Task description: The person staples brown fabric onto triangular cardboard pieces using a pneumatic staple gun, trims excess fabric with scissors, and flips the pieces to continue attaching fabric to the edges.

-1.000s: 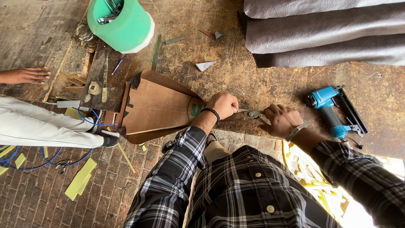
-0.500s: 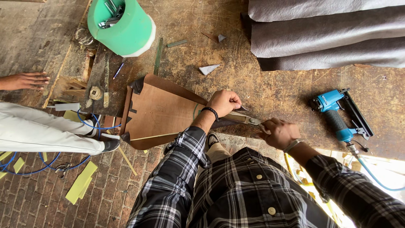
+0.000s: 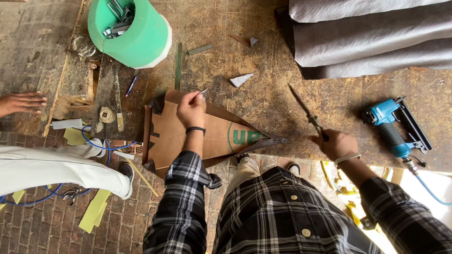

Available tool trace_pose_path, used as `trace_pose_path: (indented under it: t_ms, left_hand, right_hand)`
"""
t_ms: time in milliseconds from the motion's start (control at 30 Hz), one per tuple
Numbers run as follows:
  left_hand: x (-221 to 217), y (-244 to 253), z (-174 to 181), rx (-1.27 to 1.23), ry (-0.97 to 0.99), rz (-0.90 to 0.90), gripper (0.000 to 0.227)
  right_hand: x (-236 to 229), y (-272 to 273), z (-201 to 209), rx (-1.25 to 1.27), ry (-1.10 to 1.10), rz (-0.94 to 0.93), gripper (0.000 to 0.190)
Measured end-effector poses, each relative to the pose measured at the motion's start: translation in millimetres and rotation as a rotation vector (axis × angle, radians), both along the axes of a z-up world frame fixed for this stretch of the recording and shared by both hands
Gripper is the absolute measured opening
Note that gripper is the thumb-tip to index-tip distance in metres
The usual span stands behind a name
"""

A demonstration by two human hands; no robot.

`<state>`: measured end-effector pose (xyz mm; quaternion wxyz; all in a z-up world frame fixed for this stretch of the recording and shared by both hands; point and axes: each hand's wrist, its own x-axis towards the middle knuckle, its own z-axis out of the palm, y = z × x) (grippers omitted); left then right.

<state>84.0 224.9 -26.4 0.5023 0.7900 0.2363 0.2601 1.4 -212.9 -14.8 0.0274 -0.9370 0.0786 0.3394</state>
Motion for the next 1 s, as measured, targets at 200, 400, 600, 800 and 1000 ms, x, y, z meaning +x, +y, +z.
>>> trace_pose_path:
  t_ms: [200,400,600,800,1000]
  left_hand:
    - [-18.6,39.1,-5.8,0.205,0.095,-0.013,0.046]
    - [-42.3,-30.9,9.4,0.294,0.164,-0.521,0.019]
    - [-53.4,-33.1,3.9,0.346,0.078,-0.457,0.031]
    - [-57.0,90.2,-15.0,0.438,0.223,0.04,0.045]
    - [-46.0,114.1,-14.1,0.19,0.485,-0.182,0.047]
  right_hand:
    - [14.8,-14.6,-19.2,-0.022,-0.163,-0.013,0.064]
    - [13.0,-6.5,-48.9,0.03,-0.222,-0.068,0.055]
    - [11.3,-6.6,-55.7,0.093,-0.161,-0.13,0.054]
    - [23.1,-5.3,-39.2,0.045,-0.016,-0.196,0.054]
    - [40.7,1.7,-32.3,-0.066,-0.067,-0.096,0.049]
